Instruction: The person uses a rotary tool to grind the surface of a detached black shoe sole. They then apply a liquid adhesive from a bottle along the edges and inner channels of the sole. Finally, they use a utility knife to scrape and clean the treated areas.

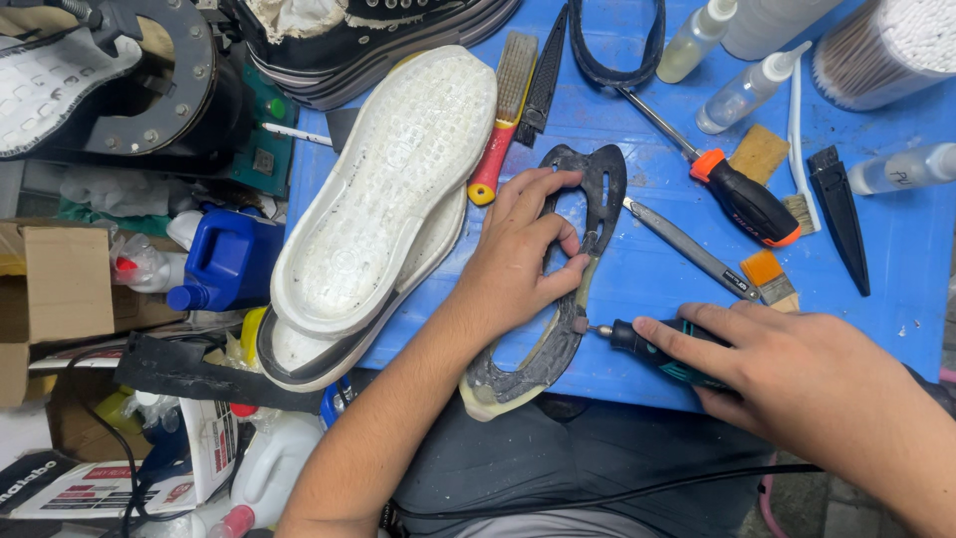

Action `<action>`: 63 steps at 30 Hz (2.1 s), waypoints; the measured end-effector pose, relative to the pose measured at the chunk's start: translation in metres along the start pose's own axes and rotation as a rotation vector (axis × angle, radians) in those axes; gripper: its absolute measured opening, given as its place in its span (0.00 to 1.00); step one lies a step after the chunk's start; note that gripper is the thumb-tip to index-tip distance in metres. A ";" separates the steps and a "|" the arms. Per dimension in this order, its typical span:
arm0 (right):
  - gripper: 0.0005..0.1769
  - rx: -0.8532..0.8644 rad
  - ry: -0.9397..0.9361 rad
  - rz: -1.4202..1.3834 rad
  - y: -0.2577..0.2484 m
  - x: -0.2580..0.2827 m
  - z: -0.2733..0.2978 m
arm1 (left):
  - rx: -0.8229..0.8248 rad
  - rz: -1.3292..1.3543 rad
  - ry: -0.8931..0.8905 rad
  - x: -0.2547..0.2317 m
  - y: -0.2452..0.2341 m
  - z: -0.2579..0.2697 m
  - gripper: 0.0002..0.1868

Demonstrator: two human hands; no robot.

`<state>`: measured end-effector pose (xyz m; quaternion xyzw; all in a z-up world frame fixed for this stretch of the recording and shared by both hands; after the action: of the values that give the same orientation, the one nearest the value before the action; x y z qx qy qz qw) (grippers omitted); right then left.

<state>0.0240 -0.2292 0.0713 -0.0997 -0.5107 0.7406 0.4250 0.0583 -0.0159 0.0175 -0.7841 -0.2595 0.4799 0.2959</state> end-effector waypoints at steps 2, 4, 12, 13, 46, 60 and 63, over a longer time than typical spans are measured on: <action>0.47 0.009 0.005 0.005 -0.001 -0.001 0.000 | 0.003 0.001 -0.005 0.000 0.000 0.000 0.11; 0.47 0.025 0.007 0.001 0.001 -0.002 -0.001 | 0.004 0.002 -0.004 0.000 0.000 0.000 0.11; 0.51 -0.038 0.058 0.021 -0.002 -0.012 0.003 | -0.037 0.006 -0.014 0.002 -0.003 -0.001 0.11; 0.50 -0.010 0.077 0.033 0.000 -0.013 0.002 | -0.035 0.001 -0.019 0.002 -0.004 -0.001 0.11; 0.42 -0.593 -0.072 -1.351 0.002 -0.026 0.002 | 0.189 0.376 -0.281 -0.094 -0.022 0.065 0.24; 0.32 -0.782 -0.333 -1.984 0.016 0.005 -0.037 | 0.166 0.867 -0.338 -0.092 0.032 0.101 0.47; 0.32 -0.847 -0.432 -1.928 0.015 0.007 -0.034 | 0.193 0.973 -0.370 -0.085 0.036 0.105 0.45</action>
<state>0.0317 -0.2028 0.0447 0.3389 -0.6536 -0.1423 0.6616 -0.0666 -0.0769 0.0042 -0.6853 0.1316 0.7138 0.0592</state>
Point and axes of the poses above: each hand's wrist, its own z-axis away from the middle knuckle, its own y-axis out of the palm, x = y × z, the point moved 6 cm from there along -z, towards the middle knuckle, and after that the axes turned 14 degrees about -z, right-handed, at the moved point
